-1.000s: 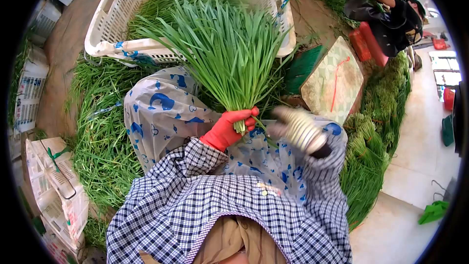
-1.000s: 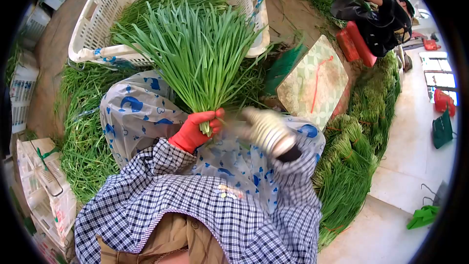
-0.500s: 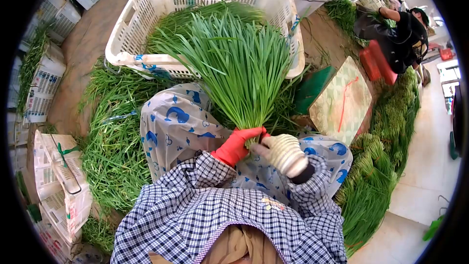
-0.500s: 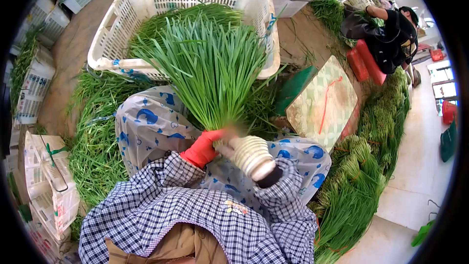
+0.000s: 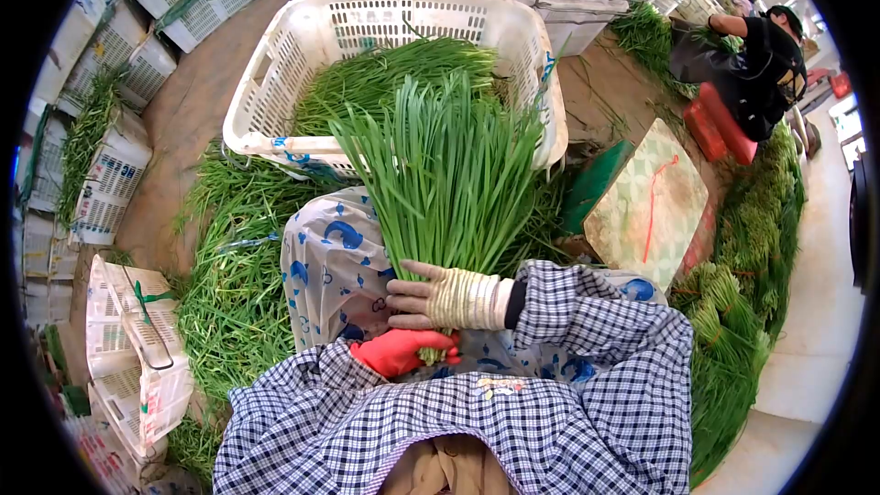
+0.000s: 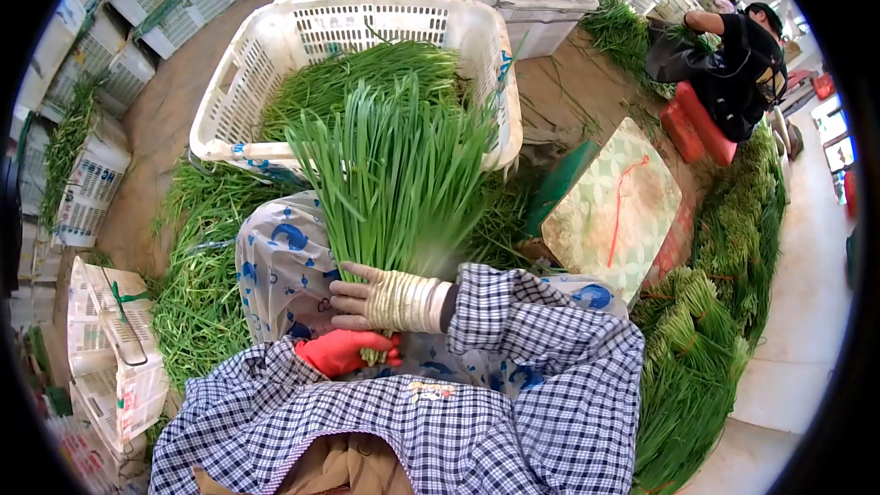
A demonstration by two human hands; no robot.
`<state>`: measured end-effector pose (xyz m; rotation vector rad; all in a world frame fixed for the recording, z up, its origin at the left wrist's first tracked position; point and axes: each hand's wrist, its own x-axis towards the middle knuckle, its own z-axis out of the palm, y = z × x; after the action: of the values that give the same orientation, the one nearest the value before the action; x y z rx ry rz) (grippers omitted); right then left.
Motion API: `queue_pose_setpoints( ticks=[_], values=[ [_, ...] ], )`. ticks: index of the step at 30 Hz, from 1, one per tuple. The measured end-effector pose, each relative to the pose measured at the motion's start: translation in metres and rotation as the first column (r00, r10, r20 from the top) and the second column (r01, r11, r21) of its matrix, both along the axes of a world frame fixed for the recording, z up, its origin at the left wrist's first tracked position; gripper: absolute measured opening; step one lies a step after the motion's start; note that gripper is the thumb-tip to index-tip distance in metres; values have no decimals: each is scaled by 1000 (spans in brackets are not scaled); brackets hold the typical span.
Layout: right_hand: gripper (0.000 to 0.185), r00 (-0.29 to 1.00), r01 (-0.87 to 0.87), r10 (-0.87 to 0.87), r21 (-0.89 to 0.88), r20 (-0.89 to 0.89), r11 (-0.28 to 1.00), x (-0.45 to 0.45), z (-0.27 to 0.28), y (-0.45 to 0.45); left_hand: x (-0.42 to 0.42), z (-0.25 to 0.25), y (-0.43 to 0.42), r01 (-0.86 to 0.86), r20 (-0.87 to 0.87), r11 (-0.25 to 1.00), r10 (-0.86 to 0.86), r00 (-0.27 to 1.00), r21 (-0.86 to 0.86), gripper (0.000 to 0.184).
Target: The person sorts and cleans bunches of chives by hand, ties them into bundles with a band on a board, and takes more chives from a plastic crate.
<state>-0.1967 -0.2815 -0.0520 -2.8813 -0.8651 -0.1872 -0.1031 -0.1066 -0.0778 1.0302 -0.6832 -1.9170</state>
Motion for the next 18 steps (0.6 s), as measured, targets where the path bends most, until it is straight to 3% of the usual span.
queue_pose_setpoints(
  ticks=[1, 2, 4, 5, 7, 8, 9, 10, 11, 12, 13, 14, 16, 18],
  values=[
    [34, 994, 11, -21, 92, 111, 996, 4, 1, 1, 4, -8, 9, 41, 57, 999, -40, 998, -14, 29],
    [28, 997, 36, -44, 114, 69, 993, 8, 6, 2, 10, -4, 2, 65, 29, 997, -64, 998, -46, 31],
    [15, 994, 101, -107, 253, 9, 962, 10, 20, -2, 15, 10, -1, 3, -281, 970, 67, 957, 244, 61],
    [22, 994, 106, -111, 397, -11, 912, 10, 30, -8, 23, 37, -10, 4, -276, 971, 64, 959, 239, 61],
    [23, 972, 197, -236, 528, 6, 826, 6, 69, -24, 33, 71, -21, -4, -548, 1000, -9, 836, -21, 101],
    [23, 969, 241, -151, 893, -197, 381, -1, 90, -31, 39, 87, -26, -45, -539, 983, -61, 840, -181, 96],
    [24, 946, 323, 31, 927, -324, -191, -11, 105, -42, 45, 100, -31, -88, -528, 938, -109, 842, -335, 91],
    [25, 955, 198, -171, 950, -242, -241, -28, 117, -63, 55, 107, -38, -39, -436, 936, -126, 891, -351, 104],
    [27, 908, 78, -382, 965, -173, -251, -45, 129, -84, 61, 117, -42, -28, -275, 945, -66, 959, -326, 98],
    [34, 899, -247, -428, 919, 98, -307, -53, 144, -96, 59, 118, -44, -105, -205, 944, 41, 978, -314, 91],
    [41, 807, -401, -545, 889, 228, -221, -70, 160, -109, 56, 118, -49, -173, -129, 936, 139, 982, -307, 85],
    [46, 756, -467, -594, 863, 276, -193, -95, 162, -127, 53, 117, -54, -147, -135, 934, 107, 985, -327, 85],
    [47, 660, -548, -687, 820, 303, -164, -137, 168, -143, 44, 112, -59, -244, 98, 937, 275, 957, -249, 67],
    [47, 588, -578, -745, 808, 315, -115, -170, 177, -145, 37, 98, -65, -185, 183, 951, 233, 955, -246, 62]
  ],
)
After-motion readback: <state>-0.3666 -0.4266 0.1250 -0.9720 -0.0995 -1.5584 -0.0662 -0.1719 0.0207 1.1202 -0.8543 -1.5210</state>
